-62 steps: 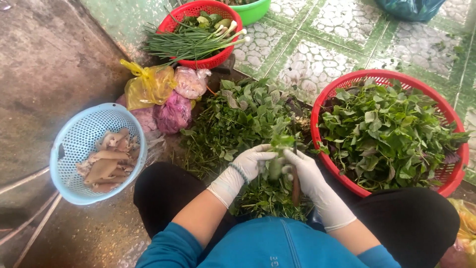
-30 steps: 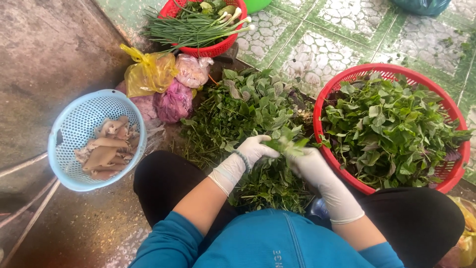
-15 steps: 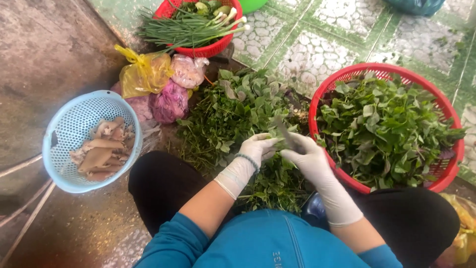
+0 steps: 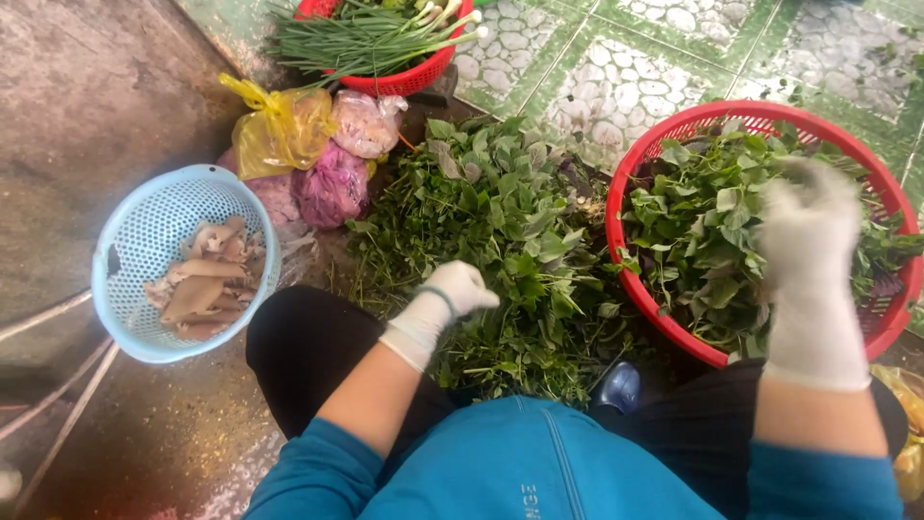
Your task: The person sits on the floor and uses a knife to trim leaves from green vegetable stems. They hold the stems with one hand and cut the leaves with the other, placing the trimmed leaves into a red basket.
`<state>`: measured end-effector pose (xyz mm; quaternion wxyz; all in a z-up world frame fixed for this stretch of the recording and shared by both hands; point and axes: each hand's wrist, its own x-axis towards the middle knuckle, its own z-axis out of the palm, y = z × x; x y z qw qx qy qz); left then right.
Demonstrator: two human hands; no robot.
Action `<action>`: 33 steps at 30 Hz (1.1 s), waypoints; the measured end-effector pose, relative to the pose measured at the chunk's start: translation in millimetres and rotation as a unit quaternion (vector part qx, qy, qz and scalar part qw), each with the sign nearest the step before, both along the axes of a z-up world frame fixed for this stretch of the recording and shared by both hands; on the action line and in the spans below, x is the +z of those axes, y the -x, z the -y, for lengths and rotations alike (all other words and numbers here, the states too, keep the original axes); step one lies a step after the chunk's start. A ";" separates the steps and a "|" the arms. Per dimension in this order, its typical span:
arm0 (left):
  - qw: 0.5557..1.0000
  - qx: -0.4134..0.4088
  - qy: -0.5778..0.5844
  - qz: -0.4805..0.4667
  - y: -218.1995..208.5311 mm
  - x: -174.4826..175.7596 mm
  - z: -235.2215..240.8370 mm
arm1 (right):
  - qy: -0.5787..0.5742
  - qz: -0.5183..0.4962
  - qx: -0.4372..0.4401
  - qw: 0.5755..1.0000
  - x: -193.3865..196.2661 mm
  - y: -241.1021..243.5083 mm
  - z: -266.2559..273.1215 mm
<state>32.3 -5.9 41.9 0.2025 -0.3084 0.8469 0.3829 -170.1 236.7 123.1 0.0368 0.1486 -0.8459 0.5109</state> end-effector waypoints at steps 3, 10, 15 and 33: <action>0.986 -0.091 0.088 0.107 1.8 -17.6 -23.8 | -0.060 -0.028 0.033 0.997 -28.1 17.3 -2.7; 0.992 0.010 0.058 0.113 12.3 -124.2 -47.0 | -0.309 0.133 0.204 0.919 -128.4 -70.2 76.3; 0.914 0.297 -0.245 -0.127 -1.7 -64.2 -26.0 | -0.119 0.133 0.166 0.970 -121.9 -78.6 73.3; 0.852 0.341 -0.337 -0.210 16.5 -79.4 -28.3 | -0.032 0.385 0.155 0.909 -101.5 -118.0 87.2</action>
